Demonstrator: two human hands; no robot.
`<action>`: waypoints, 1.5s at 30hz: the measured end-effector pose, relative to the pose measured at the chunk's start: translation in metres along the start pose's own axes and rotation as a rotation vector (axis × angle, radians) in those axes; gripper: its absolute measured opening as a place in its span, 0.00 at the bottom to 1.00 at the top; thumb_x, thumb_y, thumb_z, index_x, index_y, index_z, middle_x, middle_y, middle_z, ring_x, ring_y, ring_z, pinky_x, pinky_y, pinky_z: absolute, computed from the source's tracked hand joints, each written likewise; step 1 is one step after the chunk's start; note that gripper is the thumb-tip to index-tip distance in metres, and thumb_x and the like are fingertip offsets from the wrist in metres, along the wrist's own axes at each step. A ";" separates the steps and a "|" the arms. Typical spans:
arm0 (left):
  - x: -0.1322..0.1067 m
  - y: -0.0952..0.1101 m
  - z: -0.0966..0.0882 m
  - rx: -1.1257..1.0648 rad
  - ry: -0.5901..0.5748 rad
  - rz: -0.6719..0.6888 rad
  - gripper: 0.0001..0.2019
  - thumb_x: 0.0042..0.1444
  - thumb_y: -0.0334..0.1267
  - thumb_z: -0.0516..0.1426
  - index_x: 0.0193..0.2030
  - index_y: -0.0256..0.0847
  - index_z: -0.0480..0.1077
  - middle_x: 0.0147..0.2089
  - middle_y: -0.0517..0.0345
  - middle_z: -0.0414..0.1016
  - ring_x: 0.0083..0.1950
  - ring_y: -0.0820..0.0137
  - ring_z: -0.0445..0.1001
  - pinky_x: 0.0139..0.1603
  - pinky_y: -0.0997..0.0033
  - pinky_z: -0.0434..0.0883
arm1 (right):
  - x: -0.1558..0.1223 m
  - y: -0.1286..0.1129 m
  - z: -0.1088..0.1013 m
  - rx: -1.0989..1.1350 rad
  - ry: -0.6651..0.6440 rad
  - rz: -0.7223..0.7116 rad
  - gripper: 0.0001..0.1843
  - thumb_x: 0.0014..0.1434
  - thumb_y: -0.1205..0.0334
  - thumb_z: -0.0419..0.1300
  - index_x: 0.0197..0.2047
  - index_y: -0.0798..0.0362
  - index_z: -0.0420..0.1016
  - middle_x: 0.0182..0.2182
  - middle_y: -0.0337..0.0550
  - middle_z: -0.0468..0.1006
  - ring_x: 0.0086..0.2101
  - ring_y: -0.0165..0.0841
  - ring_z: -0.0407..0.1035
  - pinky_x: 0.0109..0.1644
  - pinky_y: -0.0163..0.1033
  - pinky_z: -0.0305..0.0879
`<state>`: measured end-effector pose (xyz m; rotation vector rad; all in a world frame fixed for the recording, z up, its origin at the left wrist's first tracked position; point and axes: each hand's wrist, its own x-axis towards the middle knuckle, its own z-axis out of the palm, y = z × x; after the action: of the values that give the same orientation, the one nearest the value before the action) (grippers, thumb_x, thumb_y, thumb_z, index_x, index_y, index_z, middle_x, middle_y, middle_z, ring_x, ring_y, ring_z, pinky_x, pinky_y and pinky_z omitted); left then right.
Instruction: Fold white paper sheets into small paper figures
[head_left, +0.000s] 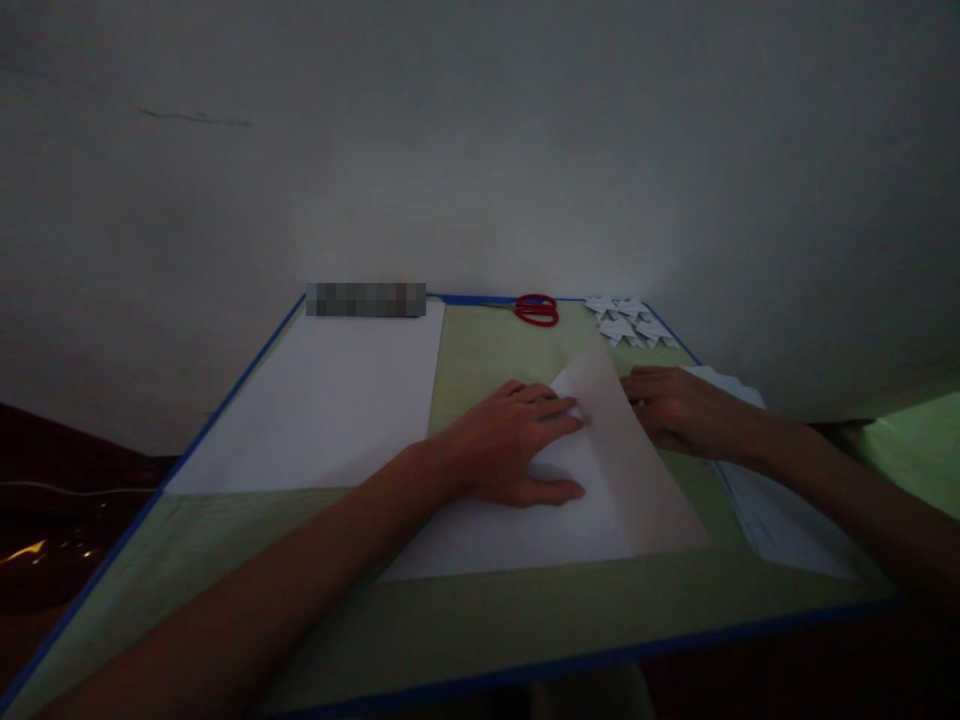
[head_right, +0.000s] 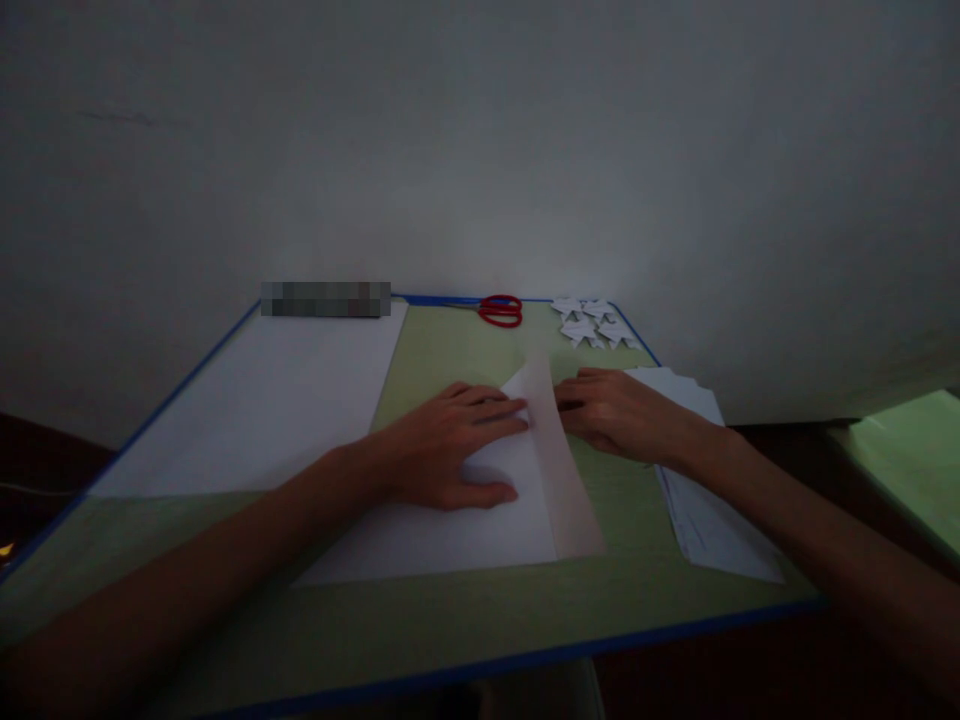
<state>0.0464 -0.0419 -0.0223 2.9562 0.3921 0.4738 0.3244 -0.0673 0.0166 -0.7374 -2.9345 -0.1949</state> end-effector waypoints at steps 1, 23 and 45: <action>0.000 0.000 0.000 -0.001 0.001 -0.002 0.35 0.63 0.60 0.57 0.68 0.37 0.66 0.72 0.41 0.66 0.69 0.50 0.65 0.67 0.48 0.61 | -0.001 -0.002 -0.001 -0.002 -0.006 0.003 0.14 0.64 0.75 0.57 0.40 0.51 0.82 0.44 0.48 0.84 0.40 0.38 0.76 0.45 0.43 0.68; 0.008 -0.002 -0.001 -0.062 0.036 0.007 0.29 0.62 0.52 0.60 0.63 0.35 0.72 0.67 0.40 0.71 0.66 0.53 0.69 0.67 0.52 0.62 | 0.010 0.033 0.011 -0.005 0.014 0.067 0.15 0.67 0.71 0.54 0.43 0.50 0.82 0.37 0.45 0.82 0.37 0.35 0.74 0.41 0.38 0.66; 0.008 -0.008 0.000 0.027 0.029 -0.050 0.28 0.63 0.59 0.57 0.62 0.45 0.73 0.70 0.40 0.66 0.68 0.48 0.66 0.64 0.46 0.62 | 0.014 0.031 0.009 0.015 0.029 0.071 0.12 0.66 0.70 0.58 0.44 0.52 0.84 0.42 0.50 0.84 0.41 0.40 0.78 0.44 0.42 0.71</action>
<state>0.0522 -0.0323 -0.0209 2.9600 0.4783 0.5098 0.3258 -0.0324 0.0124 -0.8278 -2.8737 -0.1750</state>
